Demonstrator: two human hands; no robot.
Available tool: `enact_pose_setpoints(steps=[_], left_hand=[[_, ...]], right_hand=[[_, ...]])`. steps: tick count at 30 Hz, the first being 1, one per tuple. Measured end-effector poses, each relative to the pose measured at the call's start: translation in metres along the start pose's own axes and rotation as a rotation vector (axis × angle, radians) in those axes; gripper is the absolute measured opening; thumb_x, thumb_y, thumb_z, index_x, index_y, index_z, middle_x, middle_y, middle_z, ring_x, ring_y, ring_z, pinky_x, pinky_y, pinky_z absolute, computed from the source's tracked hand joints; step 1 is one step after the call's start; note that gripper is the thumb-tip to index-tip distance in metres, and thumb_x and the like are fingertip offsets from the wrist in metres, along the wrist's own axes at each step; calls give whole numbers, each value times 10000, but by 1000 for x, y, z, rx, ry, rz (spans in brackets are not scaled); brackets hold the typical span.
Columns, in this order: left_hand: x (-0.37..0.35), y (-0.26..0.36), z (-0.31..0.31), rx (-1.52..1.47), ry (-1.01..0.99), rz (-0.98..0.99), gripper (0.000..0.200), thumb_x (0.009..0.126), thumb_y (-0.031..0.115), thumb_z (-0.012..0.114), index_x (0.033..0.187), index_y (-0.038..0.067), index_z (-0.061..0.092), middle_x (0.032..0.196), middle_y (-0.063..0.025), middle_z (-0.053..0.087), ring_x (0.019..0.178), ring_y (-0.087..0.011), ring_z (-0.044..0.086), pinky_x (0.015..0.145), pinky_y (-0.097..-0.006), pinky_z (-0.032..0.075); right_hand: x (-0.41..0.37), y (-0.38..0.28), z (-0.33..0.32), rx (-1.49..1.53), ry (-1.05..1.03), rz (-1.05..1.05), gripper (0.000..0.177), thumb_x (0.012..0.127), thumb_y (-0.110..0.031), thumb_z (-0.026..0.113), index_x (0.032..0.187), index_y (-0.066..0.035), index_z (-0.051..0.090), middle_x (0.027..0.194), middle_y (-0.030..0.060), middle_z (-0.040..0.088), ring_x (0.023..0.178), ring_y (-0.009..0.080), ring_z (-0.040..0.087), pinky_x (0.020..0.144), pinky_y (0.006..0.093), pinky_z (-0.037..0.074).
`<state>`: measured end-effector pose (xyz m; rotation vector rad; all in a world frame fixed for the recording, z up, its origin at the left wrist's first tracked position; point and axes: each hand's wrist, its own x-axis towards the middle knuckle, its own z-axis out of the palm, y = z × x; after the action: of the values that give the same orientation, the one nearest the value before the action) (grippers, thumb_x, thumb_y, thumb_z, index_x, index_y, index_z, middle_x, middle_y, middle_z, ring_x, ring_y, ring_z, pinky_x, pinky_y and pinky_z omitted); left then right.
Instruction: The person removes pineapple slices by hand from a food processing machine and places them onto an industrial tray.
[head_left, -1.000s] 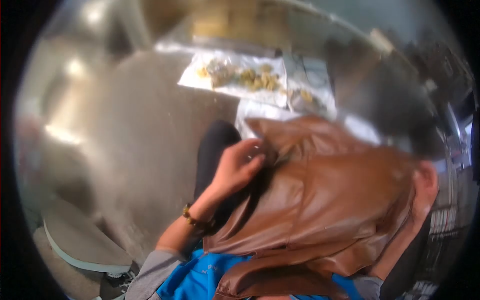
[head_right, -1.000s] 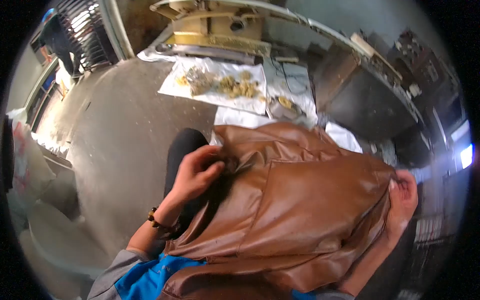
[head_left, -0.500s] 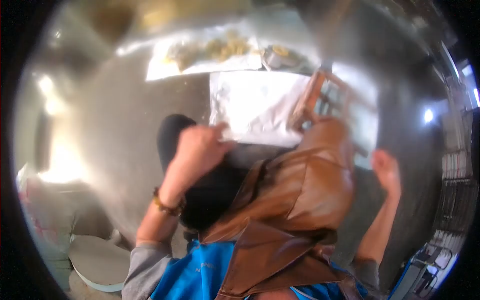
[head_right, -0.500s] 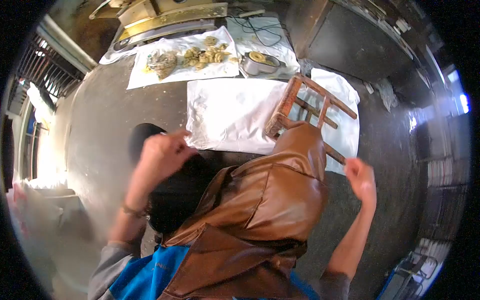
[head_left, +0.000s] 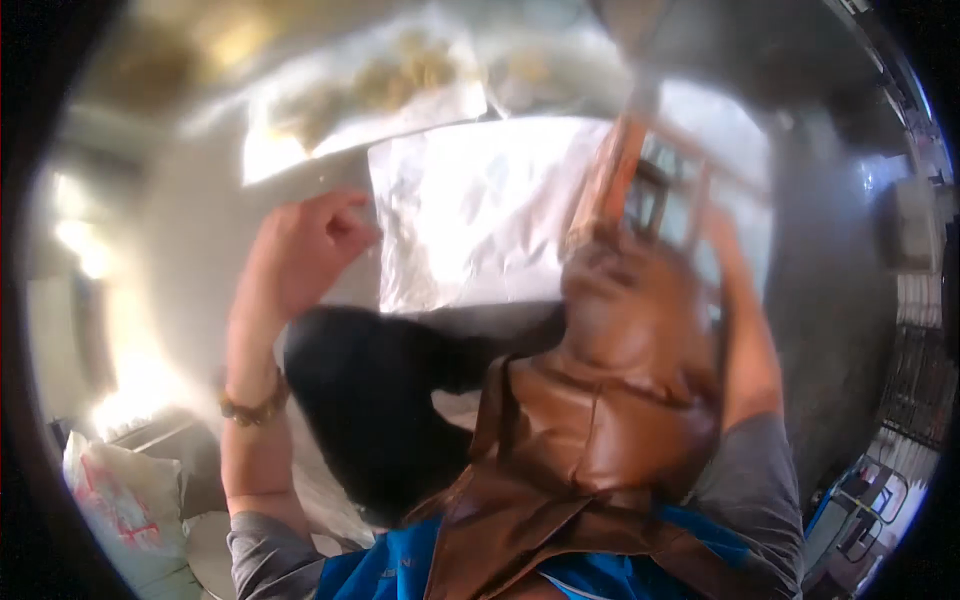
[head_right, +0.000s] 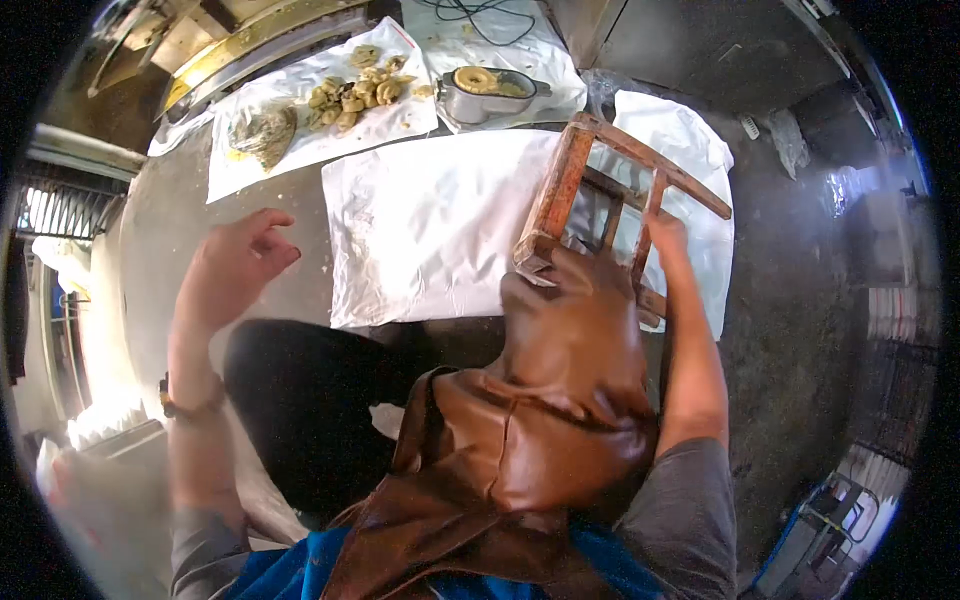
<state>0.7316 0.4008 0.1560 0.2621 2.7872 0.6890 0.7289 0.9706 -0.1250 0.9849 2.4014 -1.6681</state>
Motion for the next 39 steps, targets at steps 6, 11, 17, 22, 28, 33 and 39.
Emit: enact_pose_setpoints(steps=[6,11,17,22,28,33,39], left_hand=[[128,-13,52,44,-221,117,306,836,160,684,1095,14,615,790,-112,686,717,-176,645,668,-303,498],[183,-25,87,48,-335,167,299,850,179,680,1085,5,616,782,-97,677,713,-153,636,668,-296,497],[204,-41,118,-94,-377,160,311,853,205,676,1069,-11,618,748,-68,664,683,-116,610,654,-286,492],[200,-33,123,-111,-397,157,320,847,204,682,1067,-19,617,760,-71,666,689,-103,603,659,-275,493],[215,-44,126,-102,-350,140,339,863,245,678,1063,-22,620,811,-67,673,723,-106,606,660,-263,495],[267,-49,129,-288,-490,-14,378,897,358,640,1094,37,618,910,-21,643,818,-106,600,695,-259,505],[364,-90,148,-304,-219,1,444,883,461,627,1045,48,634,936,-34,633,848,-130,609,708,-284,529]], right_hand=[[24,39,25,91,66,40,334,802,-276,749,790,-36,517,624,45,524,450,147,481,379,334,388],[-5,-31,36,268,-43,271,314,810,-218,741,784,-71,464,556,0,452,400,117,421,358,300,359],[-25,-78,52,296,-152,273,308,805,-182,739,739,-84,454,533,-5,446,378,112,409,341,289,326],[-10,-65,85,250,-256,237,267,819,-172,712,750,-85,469,526,-8,448,380,112,425,346,290,332],[7,-57,116,129,-370,72,266,832,-196,711,772,-75,481,573,8,471,407,121,440,358,298,348],[45,-32,108,-37,-356,59,335,850,-310,699,819,-24,528,616,31,518,476,153,520,408,319,421],[131,-82,77,-684,-269,-464,512,881,-486,604,872,26,598,787,98,620,614,154,604,561,301,500]])
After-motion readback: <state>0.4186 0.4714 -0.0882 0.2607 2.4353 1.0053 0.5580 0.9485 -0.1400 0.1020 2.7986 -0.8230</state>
